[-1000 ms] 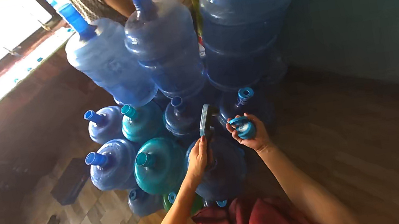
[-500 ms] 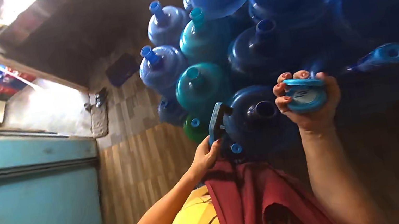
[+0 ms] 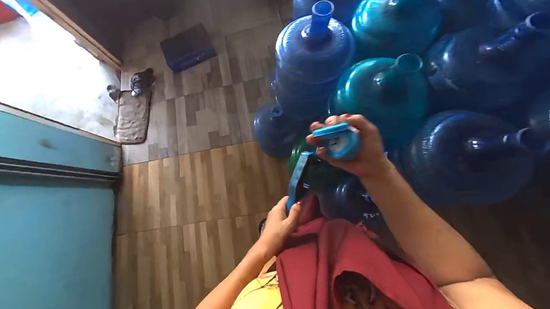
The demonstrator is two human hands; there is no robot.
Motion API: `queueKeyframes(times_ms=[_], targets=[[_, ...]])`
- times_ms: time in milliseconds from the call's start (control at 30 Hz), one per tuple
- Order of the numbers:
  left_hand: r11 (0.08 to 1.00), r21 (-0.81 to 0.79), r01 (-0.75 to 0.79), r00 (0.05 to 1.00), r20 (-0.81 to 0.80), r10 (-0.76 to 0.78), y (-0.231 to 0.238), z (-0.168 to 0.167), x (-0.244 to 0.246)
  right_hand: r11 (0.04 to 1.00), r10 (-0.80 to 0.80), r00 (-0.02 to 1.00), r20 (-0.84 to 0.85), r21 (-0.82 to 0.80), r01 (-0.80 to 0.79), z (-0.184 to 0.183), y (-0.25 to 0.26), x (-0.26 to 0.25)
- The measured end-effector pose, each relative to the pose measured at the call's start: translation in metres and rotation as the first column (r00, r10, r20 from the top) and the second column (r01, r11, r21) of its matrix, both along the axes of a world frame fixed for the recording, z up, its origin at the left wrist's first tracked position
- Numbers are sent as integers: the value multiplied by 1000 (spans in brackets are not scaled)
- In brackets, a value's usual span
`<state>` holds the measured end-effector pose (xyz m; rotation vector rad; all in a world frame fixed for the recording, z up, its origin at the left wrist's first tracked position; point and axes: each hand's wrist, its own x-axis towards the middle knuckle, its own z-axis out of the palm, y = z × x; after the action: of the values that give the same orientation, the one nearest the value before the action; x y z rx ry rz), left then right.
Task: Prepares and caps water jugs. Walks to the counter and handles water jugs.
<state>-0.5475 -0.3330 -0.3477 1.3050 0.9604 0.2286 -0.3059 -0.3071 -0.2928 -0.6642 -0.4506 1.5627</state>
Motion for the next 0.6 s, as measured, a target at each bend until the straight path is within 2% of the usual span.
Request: queueKeyframes(times_ms=[100, 233, 300, 433, 600], targets=[[989, -12, -148, 987, -64, 147, 25, -5, -69, 972, 146, 989, -13, -184, -146, -28, 40, -64], [922, -91, -376, 926, -74, 370, 44, -16, -128, 921, 136, 960, -245, -326, -214, -50, 78, -111], [889, -140, -436, 900, -82, 428, 54, -19, -140, 911, 147, 931, -335, -320, -260, -57, 92, -123], [878, -150, -455, 890, -54, 452, 89, -24, -147, 904, 200, 894, -402, -277, -327, -73, 121, -137], [882, -137, -452, 892, -49, 449, 178, -28, -159, 860, 186, 872, -454, -353, -367, -92, 176, -157]])
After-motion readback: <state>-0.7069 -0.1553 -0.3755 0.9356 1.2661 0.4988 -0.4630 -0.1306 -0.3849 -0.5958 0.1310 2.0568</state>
